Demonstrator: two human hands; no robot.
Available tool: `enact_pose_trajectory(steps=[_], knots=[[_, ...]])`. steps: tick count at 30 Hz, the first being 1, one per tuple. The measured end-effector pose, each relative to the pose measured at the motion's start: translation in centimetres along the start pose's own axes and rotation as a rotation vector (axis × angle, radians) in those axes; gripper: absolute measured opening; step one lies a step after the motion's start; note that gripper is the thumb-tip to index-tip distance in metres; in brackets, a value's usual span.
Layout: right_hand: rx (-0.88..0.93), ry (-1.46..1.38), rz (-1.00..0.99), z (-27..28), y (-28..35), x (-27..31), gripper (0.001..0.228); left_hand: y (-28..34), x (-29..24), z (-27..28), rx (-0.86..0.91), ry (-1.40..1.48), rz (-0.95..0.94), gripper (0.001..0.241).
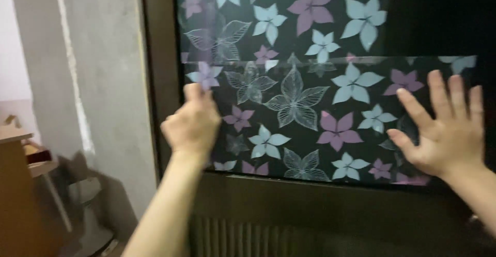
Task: Applying a decorative floral film to a glass door panel, smoothing it with a plastic strip, and cleaning the surface with a cloth.
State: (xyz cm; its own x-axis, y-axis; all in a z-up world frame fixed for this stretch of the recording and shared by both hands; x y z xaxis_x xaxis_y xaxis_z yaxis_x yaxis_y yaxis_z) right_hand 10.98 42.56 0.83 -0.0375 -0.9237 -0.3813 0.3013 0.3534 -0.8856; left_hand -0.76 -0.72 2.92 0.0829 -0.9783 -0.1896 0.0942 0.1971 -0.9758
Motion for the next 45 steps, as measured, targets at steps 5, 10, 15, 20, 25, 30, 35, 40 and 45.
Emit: enact_pose_trajectory(steps=[5, 10, 15, 20, 25, 30, 35, 40, 45], knots=[[-0.010, 0.028, 0.005, 0.4, 0.1, 0.1, 0.084, -0.1, 4.2, -1.9, -0.085, -0.152, -0.023, 0.022], [-0.025, 0.042, 0.007, 0.5, 0.2, 0.0, 0.082, -0.1, 4.1, -1.5, -0.087, -0.117, -0.038, 0.014], [-0.056, 0.059, 0.004, 0.3, 0.4, -0.3, 0.072, 1.2, -3.0, 5.4, -0.225, 0.223, -0.214, 0.013], [-0.218, -0.139, -0.119, 0.3, 1.1, -1.5, 0.053, 4.9, -12.9, 8.2, -0.272, 0.439, -0.562, 0.018], [-0.332, -0.213, -0.212, 0.4, 2.1, -4.5, 0.039, 7.2, -14.8, 8.0, -0.272, 0.633, -0.794, 0.031], [-0.014, -0.279, -0.161, 1.4, 2.6, -5.7, 0.054, 11.3, -16.5, 8.1, -0.099, 0.587, -1.067, 0.016], [0.100, -0.287, -0.164, 1.9, 2.7, -5.9, 0.057, 13.5, -17.4, 7.9, -0.113, 0.574, -1.165, 0.021], [0.135, -0.280, -0.163, 2.1, 2.5, -5.5, 0.061, 11.5, -19.0, 9.6, -0.197, 0.734, -1.092, 0.038], [0.129, -0.304, -0.149, 2.1, 2.8, -6.2, 0.060, 13.2, -20.8, 7.4, 0.061, 0.684, -1.339, 0.056]])
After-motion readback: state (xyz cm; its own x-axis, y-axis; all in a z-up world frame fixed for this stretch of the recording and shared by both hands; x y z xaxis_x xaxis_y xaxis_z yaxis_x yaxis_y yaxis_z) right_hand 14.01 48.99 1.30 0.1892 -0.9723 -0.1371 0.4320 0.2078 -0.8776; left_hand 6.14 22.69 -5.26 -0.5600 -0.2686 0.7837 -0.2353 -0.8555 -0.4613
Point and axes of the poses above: each hand's wrist, its own y-axis away from the middle knuckle, its own z-axis out of the back of the hand, x = y × z, the point moved 3 cm from there along -y, towards the middle knuckle, and after that the axes turned 9 degrees about x, right-handed, at the moved point
